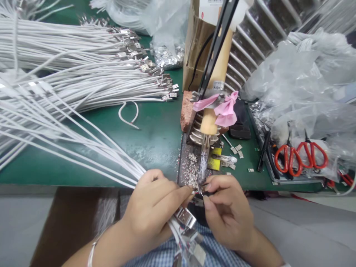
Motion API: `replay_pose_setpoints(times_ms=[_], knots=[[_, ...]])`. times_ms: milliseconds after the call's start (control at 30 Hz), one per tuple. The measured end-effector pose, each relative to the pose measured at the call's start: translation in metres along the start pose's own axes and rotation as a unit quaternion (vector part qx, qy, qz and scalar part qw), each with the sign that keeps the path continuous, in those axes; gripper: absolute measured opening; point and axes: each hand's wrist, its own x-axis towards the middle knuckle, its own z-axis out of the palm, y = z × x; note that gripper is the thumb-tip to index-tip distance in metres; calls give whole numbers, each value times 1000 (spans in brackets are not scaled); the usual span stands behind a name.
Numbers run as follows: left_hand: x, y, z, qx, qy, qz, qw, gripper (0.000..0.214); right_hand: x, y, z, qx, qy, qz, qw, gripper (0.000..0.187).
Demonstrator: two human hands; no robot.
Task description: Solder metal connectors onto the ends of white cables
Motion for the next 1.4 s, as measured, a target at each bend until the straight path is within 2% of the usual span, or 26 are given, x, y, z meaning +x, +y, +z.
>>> replay_pose_setpoints(times_ms=[267, 533, 800, 1000, 1400], knots=[[-1, 0, -2, -9, -12, -5, 1000, 18, 0, -2, -1, -8, -4, -11, 1000, 28], [-1, 0, 1, 3, 18, -7, 1000, 16, 2, -4, -2, -9, -1, -8, 1000, 27], [0, 1, 2, 3, 14, -12, 1000, 17, 0, -3, -3, -11, -7, -13, 1000, 27], [-2, 2, 2, -9, -4, -13, 1000, 19, -5, -4, -2, -14, -9, 2, 1000, 25], [2, 4, 2, -2, 8, -15, 1000, 16, -5, -1, -3, -1, -6, 23, 1000, 24]])
